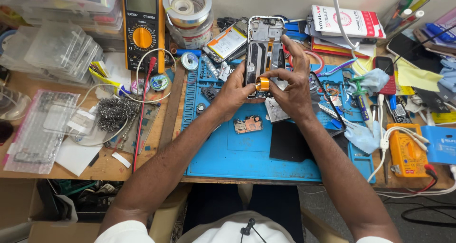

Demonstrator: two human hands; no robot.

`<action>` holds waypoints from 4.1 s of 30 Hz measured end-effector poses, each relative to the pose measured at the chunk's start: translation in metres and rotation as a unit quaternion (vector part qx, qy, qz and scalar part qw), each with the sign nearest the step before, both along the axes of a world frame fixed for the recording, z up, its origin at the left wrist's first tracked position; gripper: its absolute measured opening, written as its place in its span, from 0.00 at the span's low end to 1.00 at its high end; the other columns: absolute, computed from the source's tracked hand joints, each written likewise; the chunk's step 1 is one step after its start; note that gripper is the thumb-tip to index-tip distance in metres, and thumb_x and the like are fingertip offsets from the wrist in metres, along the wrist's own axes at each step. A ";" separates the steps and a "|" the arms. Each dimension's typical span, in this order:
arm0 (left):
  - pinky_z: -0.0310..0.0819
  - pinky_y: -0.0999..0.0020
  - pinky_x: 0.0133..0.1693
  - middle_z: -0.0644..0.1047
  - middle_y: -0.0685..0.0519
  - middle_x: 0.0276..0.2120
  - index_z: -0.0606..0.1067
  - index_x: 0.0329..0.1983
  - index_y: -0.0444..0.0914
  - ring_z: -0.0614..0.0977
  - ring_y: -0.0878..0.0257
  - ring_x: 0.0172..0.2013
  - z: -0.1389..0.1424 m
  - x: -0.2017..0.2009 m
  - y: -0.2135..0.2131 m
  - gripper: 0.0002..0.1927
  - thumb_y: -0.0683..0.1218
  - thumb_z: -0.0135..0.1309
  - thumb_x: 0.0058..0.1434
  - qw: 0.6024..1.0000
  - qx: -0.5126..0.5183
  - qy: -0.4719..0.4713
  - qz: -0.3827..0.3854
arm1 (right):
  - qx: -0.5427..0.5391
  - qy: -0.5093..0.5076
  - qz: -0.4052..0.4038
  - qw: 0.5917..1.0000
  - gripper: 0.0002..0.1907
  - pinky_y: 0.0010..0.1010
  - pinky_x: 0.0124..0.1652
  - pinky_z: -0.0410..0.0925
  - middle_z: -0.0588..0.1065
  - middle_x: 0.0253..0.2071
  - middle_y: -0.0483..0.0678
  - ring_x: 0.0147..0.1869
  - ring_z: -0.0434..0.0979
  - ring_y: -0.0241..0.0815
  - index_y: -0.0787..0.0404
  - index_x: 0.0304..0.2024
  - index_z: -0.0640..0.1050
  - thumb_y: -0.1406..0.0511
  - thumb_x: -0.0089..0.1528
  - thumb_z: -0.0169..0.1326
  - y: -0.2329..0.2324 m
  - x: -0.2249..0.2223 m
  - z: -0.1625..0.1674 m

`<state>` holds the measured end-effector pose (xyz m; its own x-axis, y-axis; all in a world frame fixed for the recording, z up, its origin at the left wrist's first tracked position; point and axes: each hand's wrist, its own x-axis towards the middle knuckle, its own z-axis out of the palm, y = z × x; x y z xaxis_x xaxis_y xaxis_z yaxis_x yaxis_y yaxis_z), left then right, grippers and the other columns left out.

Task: The person repairs a smartphone at a workbench. They hold the phone frame with internal components exposed, peel protective film and adhesive strips, apply adhesive to the frame, press components into place, and use an orange heat gun on the device while manipulating small parts on the mat.

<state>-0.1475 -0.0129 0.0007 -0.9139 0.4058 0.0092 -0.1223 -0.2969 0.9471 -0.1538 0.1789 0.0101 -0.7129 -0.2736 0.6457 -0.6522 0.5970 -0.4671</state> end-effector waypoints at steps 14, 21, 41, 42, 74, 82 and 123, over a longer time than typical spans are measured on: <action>0.84 0.55 0.49 0.69 0.49 0.57 0.50 0.75 0.42 0.78 0.57 0.57 0.003 0.009 0.008 0.38 0.34 0.43 0.62 0.995 -0.087 0.038 0.003 | -0.107 -0.041 -0.028 0.993 0.09 0.52 0.78 0.55 0.57 0.78 0.55 0.83 0.54 0.54 0.53 0.38 0.85 0.67 0.57 0.72 -0.001 0.002 -0.008; 0.87 0.54 0.49 0.70 0.48 0.57 0.50 0.76 0.44 0.79 0.59 0.54 0.004 0.010 0.009 0.39 0.34 0.41 0.61 0.998 -0.065 0.026 0.009 | -0.113 -0.053 -0.010 0.992 0.06 0.52 0.79 0.56 0.58 0.76 0.59 0.82 0.58 0.58 0.58 0.42 0.83 0.69 0.62 0.65 0.001 -0.002 -0.012; 0.85 0.53 0.48 0.70 0.47 0.58 0.52 0.74 0.44 0.79 0.58 0.55 0.004 0.009 0.010 0.35 0.34 0.40 0.63 0.999 -0.048 0.009 0.006 | -0.108 -0.081 -0.045 0.990 0.06 0.39 0.58 0.73 0.66 0.69 0.61 0.71 0.71 0.53 0.62 0.40 0.83 0.71 0.60 0.63 -0.007 0.006 -0.002; 0.85 0.54 0.47 0.70 0.46 0.58 0.53 0.73 0.43 0.79 0.58 0.56 0.003 0.009 0.010 0.34 0.34 0.40 0.64 0.999 -0.048 0.008 0.011 | -0.114 -0.095 -0.051 0.988 0.05 0.38 0.56 0.74 0.67 0.68 0.60 0.70 0.72 0.51 0.62 0.40 0.82 0.70 0.60 0.63 -0.008 0.007 -0.001; 0.77 0.61 0.51 0.80 0.46 0.44 0.72 0.61 0.35 0.81 0.60 0.45 0.006 0.015 0.007 0.24 0.45 0.55 0.60 0.968 -0.202 0.135 0.057 | -0.269 -0.132 0.035 0.953 0.22 0.18 0.38 0.71 0.69 0.63 0.51 0.39 0.72 0.24 0.61 0.56 0.67 0.72 0.65 0.64 -0.006 0.013 0.021; 0.73 0.69 0.53 0.80 0.53 0.48 0.75 0.56 0.34 0.79 0.67 0.49 -0.011 -0.006 0.005 0.16 0.47 0.53 0.70 0.963 -0.089 0.182 0.176 | -0.223 -0.099 0.058 0.968 0.28 0.19 0.41 0.71 0.71 0.51 0.49 0.43 0.76 0.27 0.65 0.66 0.66 0.73 0.67 0.63 -0.005 0.006 0.008; 0.73 0.67 0.60 0.79 0.50 0.54 0.68 0.65 0.34 0.79 0.64 0.54 0.009 -0.027 -0.040 0.17 0.40 0.50 0.74 0.959 0.039 0.230 0.161 | -0.288 -0.481 0.084 0.824 0.12 0.24 0.38 0.74 0.82 0.38 0.47 0.38 0.83 0.34 0.66 0.45 0.80 0.68 0.60 0.63 0.050 0.081 0.014</action>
